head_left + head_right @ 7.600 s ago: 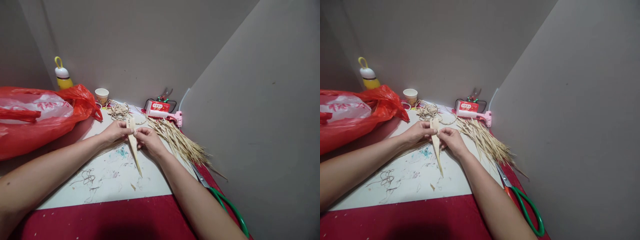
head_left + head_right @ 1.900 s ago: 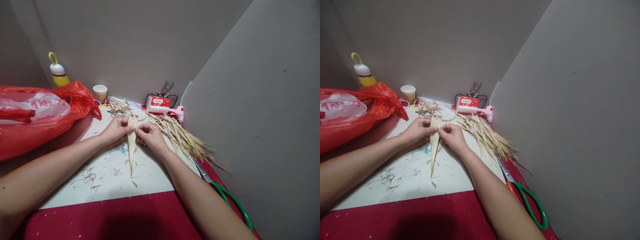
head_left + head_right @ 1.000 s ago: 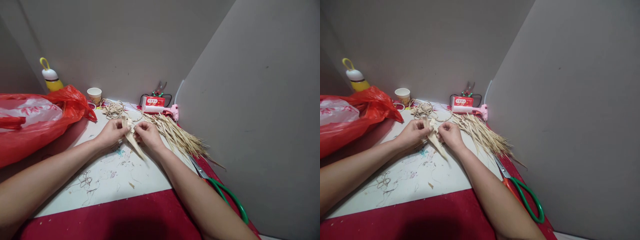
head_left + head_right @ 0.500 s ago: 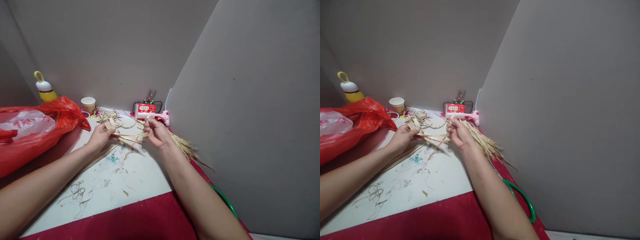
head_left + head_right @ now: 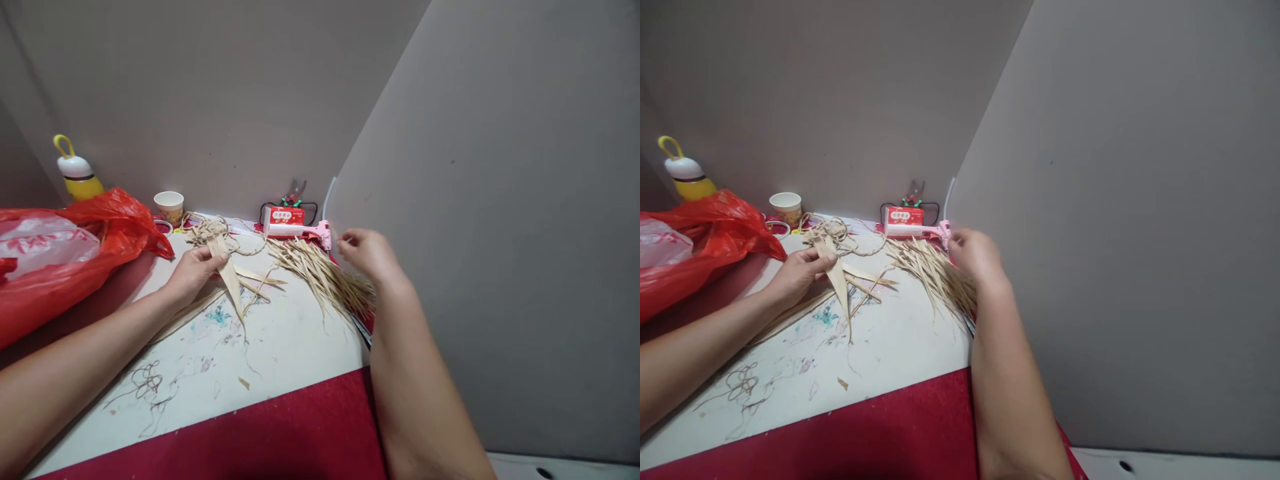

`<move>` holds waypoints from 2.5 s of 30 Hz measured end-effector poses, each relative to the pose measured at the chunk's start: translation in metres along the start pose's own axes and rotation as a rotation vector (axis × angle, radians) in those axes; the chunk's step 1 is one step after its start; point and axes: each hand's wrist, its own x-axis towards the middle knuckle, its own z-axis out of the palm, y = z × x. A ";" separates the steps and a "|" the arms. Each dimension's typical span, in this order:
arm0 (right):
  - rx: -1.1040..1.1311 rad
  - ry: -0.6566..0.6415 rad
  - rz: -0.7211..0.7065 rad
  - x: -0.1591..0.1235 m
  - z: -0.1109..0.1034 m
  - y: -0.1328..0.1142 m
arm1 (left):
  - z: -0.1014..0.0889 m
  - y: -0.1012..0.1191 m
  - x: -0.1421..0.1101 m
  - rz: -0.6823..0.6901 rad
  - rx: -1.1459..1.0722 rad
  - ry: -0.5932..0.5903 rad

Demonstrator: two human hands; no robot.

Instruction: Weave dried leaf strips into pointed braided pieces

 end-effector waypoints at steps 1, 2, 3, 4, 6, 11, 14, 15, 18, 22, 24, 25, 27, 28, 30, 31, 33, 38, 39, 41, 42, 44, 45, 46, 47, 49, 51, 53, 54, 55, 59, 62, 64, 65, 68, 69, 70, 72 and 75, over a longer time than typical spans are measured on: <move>-0.110 -0.107 0.001 0.001 0.007 0.001 | 0.000 0.000 0.000 -0.006 0.005 -0.011; -0.177 -0.197 -0.006 0.001 0.011 0.002 | 0.000 0.001 0.000 -0.013 0.007 -0.026; -0.203 -0.253 -0.015 0.001 0.014 0.001 | 0.000 0.001 0.000 -0.020 0.007 -0.043; -0.197 -0.265 -0.027 0.000 0.014 0.000 | 0.000 0.002 0.000 -0.025 0.007 -0.056; -0.112 -0.176 -0.057 -0.003 0.012 -0.007 | 0.001 0.004 -0.001 -0.024 0.006 -0.063; 0.390 -0.034 -0.178 -0.022 0.018 -0.051 | 0.006 0.009 -0.008 -0.049 -0.016 -0.048; 0.704 -0.294 -0.173 -0.043 0.044 -0.086 | 0.009 0.010 -0.011 -0.091 -0.035 -0.095; 0.779 -0.396 -0.150 -0.050 0.054 -0.095 | 0.009 0.011 -0.012 -0.103 -0.034 -0.117; 0.905 -0.591 -0.074 -0.066 0.079 -0.112 | 0.010 0.011 -0.014 -0.122 -0.024 -0.178; 0.948 -0.599 -0.011 -0.072 0.093 -0.112 | 0.011 0.011 -0.015 -0.141 0.007 -0.211; 0.952 -0.568 0.000 -0.072 0.094 -0.109 | 0.012 0.011 -0.015 -0.151 0.004 -0.226; 0.954 -0.555 0.001 -0.071 0.094 -0.109 | 0.012 0.011 -0.016 -0.152 -0.003 -0.230; 0.956 -0.546 -0.001 -0.071 0.095 -0.108 | 0.013 0.011 -0.016 -0.140 -0.008 -0.218; 0.953 -0.549 0.000 -0.071 0.095 -0.109 | 0.014 0.011 -0.016 -0.133 -0.003 -0.209; 0.939 -0.558 -0.002 -0.071 0.095 -0.110 | 0.015 0.013 -0.017 -0.121 0.016 -0.191; 0.927 -0.556 -0.006 -0.071 0.095 -0.110 | 0.016 0.014 -0.018 -0.117 0.031 -0.188; 0.898 -0.538 -0.025 -0.072 0.097 -0.110 | 0.017 0.015 -0.019 -0.108 0.076 -0.192; 0.784 -0.503 -0.144 -0.072 0.102 -0.105 | 0.017 0.012 -0.020 -0.045 0.185 -0.202; 0.745 -0.485 -0.181 -0.072 0.103 -0.105 | 0.017 0.011 -0.020 -0.037 0.188 -0.207; 0.658 -0.434 -0.258 -0.072 0.105 -0.104 | 0.016 0.009 -0.020 -0.023 0.189 -0.214; 0.617 -0.407 -0.292 -0.072 0.105 -0.103 | 0.016 0.009 -0.020 -0.017 0.191 -0.217; 0.545 -0.359 -0.345 -0.072 0.106 -0.103 | 0.016 0.009 -0.020 0.004 0.207 -0.226; 0.508 -0.327 -0.359 -0.072 0.106 -0.102 | 0.016 0.009 -0.020 0.019 0.219 -0.233; 0.474 -0.292 -0.362 -0.072 0.107 -0.101 | 0.017 0.010 -0.021 0.034 0.226 -0.238; 0.451 -0.266 -0.350 -0.071 0.108 -0.100 | 0.017 0.011 -0.021 0.044 0.230 -0.240; 0.478 -0.246 -0.280 -0.068 0.111 -0.098 | 0.018 0.013 -0.022 0.052 0.227 -0.240; 0.628 -0.277 -0.160 -0.064 0.112 -0.096 | 0.019 0.014 -0.022 0.036 0.202 -0.230; 0.856 -0.341 -0.015 -0.060 0.110 -0.095 | 0.020 0.015 -0.022 0.001 0.165 -0.193; 0.979 -0.377 0.056 -0.058 0.108 -0.095 | 0.020 0.016 -0.021 -0.019 0.146 -0.168; 1.097 -0.420 0.120 -0.056 0.105 -0.095 | 0.019 0.016 -0.020 -0.039 0.129 -0.143; 1.412 -0.570 0.255 -0.052 0.098 -0.094 | 0.015 0.015 -0.016 -0.081 0.064 -0.103; 1.484 -0.638 0.271 -0.051 0.095 -0.091 | 0.013 0.013 -0.013 -0.087 0.019 -0.069; 1.512 -0.669 0.264 -0.050 0.092 -0.091 | 0.011 0.012 -0.011 -0.081 0.008 -0.040; 1.524 -0.685 0.259 -0.049 0.088 -0.091 | 0.010 0.012 -0.010 -0.076 0.009 -0.030; 1.553 -0.698 0.246 -0.043 0.065 -0.094 | 0.005 0.010 -0.006 -0.053 0.017 0.008; 1.569 -0.666 0.221 -0.041 0.053 -0.094 | 0.002 0.009 -0.004 -0.042 0.013 0.025; 1.577 -0.614 0.180 -0.040 0.039 -0.093 | 0.000 0.008 -0.003 -0.034 0.010 0.043; 1.550 -0.455 0.064 -0.038 0.005 -0.087 | -0.003 0.008 0.000 -0.023 0.005 0.073; 1.339 -0.134 -0.079 -0.039 -0.046 -0.067 | -0.004 0.008 0.000 -0.022 0.009 0.089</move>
